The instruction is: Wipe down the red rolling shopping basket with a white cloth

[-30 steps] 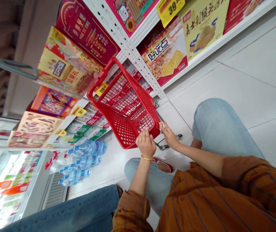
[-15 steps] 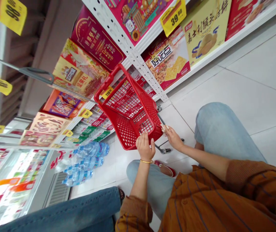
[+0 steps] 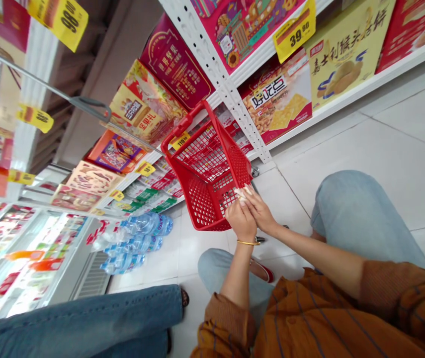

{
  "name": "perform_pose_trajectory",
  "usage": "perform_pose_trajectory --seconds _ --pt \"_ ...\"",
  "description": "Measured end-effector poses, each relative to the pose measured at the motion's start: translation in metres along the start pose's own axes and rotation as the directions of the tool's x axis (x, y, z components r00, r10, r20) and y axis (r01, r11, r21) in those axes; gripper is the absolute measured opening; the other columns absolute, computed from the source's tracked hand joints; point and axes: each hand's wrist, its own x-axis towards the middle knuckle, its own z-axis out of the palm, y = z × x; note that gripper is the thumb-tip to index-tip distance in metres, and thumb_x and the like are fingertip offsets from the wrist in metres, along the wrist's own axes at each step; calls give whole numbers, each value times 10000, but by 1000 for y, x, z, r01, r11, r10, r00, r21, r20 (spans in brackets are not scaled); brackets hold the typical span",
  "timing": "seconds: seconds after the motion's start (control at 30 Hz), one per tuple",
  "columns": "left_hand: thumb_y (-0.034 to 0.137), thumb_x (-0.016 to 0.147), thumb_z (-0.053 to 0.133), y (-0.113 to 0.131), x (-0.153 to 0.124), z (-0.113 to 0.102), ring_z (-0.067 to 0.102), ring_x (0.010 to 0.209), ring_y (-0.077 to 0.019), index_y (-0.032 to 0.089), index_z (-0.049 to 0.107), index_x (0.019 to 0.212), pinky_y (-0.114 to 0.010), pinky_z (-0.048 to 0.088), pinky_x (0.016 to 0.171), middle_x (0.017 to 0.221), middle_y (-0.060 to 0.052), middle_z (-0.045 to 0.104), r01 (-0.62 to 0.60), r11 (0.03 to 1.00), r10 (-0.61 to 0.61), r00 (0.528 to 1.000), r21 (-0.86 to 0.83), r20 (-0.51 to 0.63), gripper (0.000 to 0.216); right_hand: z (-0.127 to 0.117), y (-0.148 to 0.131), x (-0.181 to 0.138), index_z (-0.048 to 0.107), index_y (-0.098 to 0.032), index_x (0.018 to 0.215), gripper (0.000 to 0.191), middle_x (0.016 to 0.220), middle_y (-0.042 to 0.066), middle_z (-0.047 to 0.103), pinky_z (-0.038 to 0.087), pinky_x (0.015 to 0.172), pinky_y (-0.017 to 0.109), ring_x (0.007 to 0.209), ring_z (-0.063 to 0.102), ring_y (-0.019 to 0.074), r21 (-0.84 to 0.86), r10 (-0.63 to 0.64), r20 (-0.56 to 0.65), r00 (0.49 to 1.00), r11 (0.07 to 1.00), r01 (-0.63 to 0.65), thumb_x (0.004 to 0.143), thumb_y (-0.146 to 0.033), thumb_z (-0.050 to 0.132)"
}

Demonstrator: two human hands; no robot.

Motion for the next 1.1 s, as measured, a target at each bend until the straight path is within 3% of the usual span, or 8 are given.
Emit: perform_pose_trajectory --seconds 0.1,0.3,0.73,0.9,1.1 --pt "319 1016 233 -1 -2 6 617 708 -197 124 690 861 -320 385 701 721 -107 686 21 1000 -22 998 -20 -64 521 6 1 7 474 -294 1390 455 1479 18 430 205 1206 437 1439 246 185 39 46 -45 998 998 -44 986 -459 343" --pt "333 1017 261 -9 -6 11 621 746 -196 70 640 1142 -334 372 751 807 -133 709 -7 1000 3 992 -29 -126 478 11 2 30 540 -283 1337 456 1433 31 488 230 1194 425 1413 309 184 56 94 -100 991 995 -88 978 -489 349" --pt "306 1000 363 -19 -8 13 631 753 -185 123 695 1039 -344 351 766 781 -91 719 -50 997 40 987 -63 -155 382 17 13 79 584 -243 1293 493 1362 45 557 241 1188 409 1389 351 180 8 89 -73 993 996 -89 969 -526 343" --pt "300 990 394 -25 -11 7 637 757 -179 128 700 1021 -347 349 779 791 -84 728 -86 993 70 984 -86 -166 352 20 11 84 603 -232 1272 502 1350 55 570 259 1179 395 1365 388 181 -7 69 -68 995 998 -70 961 -539 355" --pt "286 982 405 -40 -23 -10 637 735 -161 153 710 970 -339 358 781 715 -49 710 -107 985 86 984 -138 -153 333 23 1 67 580 -235 1298 509 1382 60 540 265 1174 399 1369 383 184 -26 69 -38 997 997 -70 963 -540 348"
